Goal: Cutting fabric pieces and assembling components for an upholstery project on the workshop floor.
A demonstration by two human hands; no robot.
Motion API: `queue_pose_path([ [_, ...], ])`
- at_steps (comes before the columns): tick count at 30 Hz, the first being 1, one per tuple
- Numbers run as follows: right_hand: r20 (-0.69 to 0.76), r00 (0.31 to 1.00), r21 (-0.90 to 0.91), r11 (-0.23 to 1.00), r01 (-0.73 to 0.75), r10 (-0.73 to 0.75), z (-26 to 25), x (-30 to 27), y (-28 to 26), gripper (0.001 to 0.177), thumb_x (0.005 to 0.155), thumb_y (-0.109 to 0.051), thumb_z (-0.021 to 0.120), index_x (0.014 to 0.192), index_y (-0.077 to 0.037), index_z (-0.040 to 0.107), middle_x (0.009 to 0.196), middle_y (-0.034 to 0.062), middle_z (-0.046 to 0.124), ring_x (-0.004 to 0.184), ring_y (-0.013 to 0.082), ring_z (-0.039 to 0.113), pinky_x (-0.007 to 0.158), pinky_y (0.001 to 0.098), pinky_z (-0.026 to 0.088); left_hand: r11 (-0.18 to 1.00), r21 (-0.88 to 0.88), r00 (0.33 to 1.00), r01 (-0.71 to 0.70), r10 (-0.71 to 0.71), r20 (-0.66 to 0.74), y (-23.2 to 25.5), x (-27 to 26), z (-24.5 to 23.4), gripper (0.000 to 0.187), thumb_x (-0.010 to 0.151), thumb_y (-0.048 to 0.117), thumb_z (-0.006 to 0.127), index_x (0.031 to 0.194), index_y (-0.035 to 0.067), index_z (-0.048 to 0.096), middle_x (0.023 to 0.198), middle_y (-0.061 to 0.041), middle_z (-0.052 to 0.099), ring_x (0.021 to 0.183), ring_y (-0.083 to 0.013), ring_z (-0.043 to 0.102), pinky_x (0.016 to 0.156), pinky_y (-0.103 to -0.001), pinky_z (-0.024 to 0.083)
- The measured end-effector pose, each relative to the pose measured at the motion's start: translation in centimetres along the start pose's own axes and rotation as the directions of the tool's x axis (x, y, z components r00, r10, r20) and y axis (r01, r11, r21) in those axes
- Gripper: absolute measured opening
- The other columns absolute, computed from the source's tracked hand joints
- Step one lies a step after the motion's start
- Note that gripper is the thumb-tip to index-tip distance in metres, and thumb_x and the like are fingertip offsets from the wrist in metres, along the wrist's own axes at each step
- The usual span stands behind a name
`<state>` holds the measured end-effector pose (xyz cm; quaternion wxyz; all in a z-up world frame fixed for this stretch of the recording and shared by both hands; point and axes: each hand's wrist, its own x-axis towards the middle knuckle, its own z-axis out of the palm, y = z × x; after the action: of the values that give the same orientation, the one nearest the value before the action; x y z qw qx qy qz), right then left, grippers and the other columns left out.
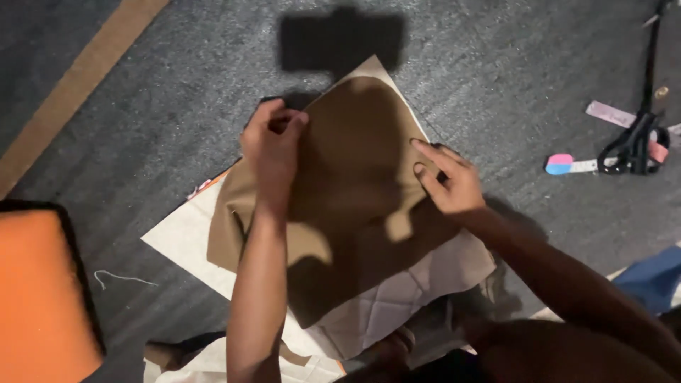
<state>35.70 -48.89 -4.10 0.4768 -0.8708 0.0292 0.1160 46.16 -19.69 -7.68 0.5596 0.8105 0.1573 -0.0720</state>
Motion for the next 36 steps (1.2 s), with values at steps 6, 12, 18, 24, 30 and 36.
queue_pose_path([
  [6, 0.034, 0.997, 0.034, 0.997, -0.071, 0.070, 0.0, 0.1, 0.4, 0.042, 0.097, -0.012, 0.070, 0.139, -0.010, 0.065, 0.088, 0.0091, 0.063, 0.059, 0.0163, 0.049, 0.058, 0.0286, 0.044, 0.992, 0.114, 0.998, -0.050, 0.053, -0.024, 0.8, 0.0, -0.4, 0.033, 0.084, 0.010, 0.086, 0.111, -0.001, 0.071, 0.091, -0.007, 0.079, 0.079, -0.0103, 0.069, 0.076, -0.027, 0.056],
  [12, 0.023, 0.998, 0.011, 0.998, 0.061, -0.062, -0.1, 0.2, 0.3, 0.042, 0.099, -0.011, 0.069, 0.140, -0.008, 0.064, 0.093, 0.0101, 0.062, 0.063, 0.0144, 0.051, 0.062, 0.0280, 0.046, 1.000, -0.014, 0.999, -0.012, 0.012, -0.033, -0.7, 0.1, 0.2, 0.029, 0.087, 0.007, 0.083, 0.111, -0.002, 0.070, 0.090, -0.005, 0.078, 0.080, -0.0083, 0.066, 0.076, -0.026, 0.055],
  [18, 0.026, 1.000, 0.012, 1.000, 0.002, -0.003, 0.2, 0.3, -0.1, 0.043, 0.097, -0.010, 0.071, 0.140, -0.008, 0.065, 0.085, 0.0100, 0.058, 0.059, 0.0154, 0.045, 0.056, 0.0292, 0.041, 0.996, -0.083, 0.998, 0.021, -0.026, -0.064, 0.0, 0.0, 0.2, 0.027, 0.085, 0.006, 0.082, 0.108, -0.002, 0.070, 0.086, -0.005, 0.077, 0.076, -0.0077, 0.066, 0.073, -0.025, 0.055],
  [24, 0.024, 0.999, 0.006, 0.999, 0.032, -0.032, 0.1, 0.3, 0.2, 0.044, 0.098, -0.009, 0.071, 0.141, -0.007, 0.064, 0.082, 0.0091, 0.054, 0.061, 0.0141, 0.044, 0.058, 0.0280, 0.042, 0.999, -0.012, 0.996, -0.046, 0.045, -0.071, 1.4, -0.4, 0.1, 0.023, 0.088, 0.006, 0.080, 0.107, -0.002, 0.070, 0.085, -0.007, 0.078, 0.074, -0.0092, 0.068, 0.072, -0.026, 0.055],
  [30, 0.022, 0.998, -0.026, 0.998, 0.059, -0.058, 0.0, 0.1, 0.9, 0.046, 0.096, -0.008, 0.070, 0.140, -0.006, 0.062, 0.084, 0.0123, 0.057, 0.060, 0.0187, 0.051, 0.059, 0.0306, 0.045, 0.939, 0.324, 0.992, -0.113, 0.127, -0.024, 3.8, -1.4, 0.3, 0.025, 0.089, 0.012, 0.078, 0.111, 0.004, 0.070, 0.099, -0.009, 0.075, 0.093, -0.0221, 0.069, 0.086, -0.039, 0.052],
  [36, 0.061, 0.996, -0.027, 0.998, 0.064, -0.062, -0.5, 0.1, 0.8, 0.047, 0.097, -0.010, 0.067, 0.144, -0.006, 0.060, 0.091, 0.0150, 0.064, 0.074, 0.0270, 0.064, 0.072, 0.0366, 0.052, 0.551, 0.587, 0.802, -0.593, 0.469, 0.369, 4.2, -4.3, 3.3, 0.035, 0.097, 0.023, 0.071, 0.128, 0.009, 0.065, 0.146, -0.012, 0.051, 0.140, -0.0323, 0.042, 0.117, -0.055, 0.032],
])
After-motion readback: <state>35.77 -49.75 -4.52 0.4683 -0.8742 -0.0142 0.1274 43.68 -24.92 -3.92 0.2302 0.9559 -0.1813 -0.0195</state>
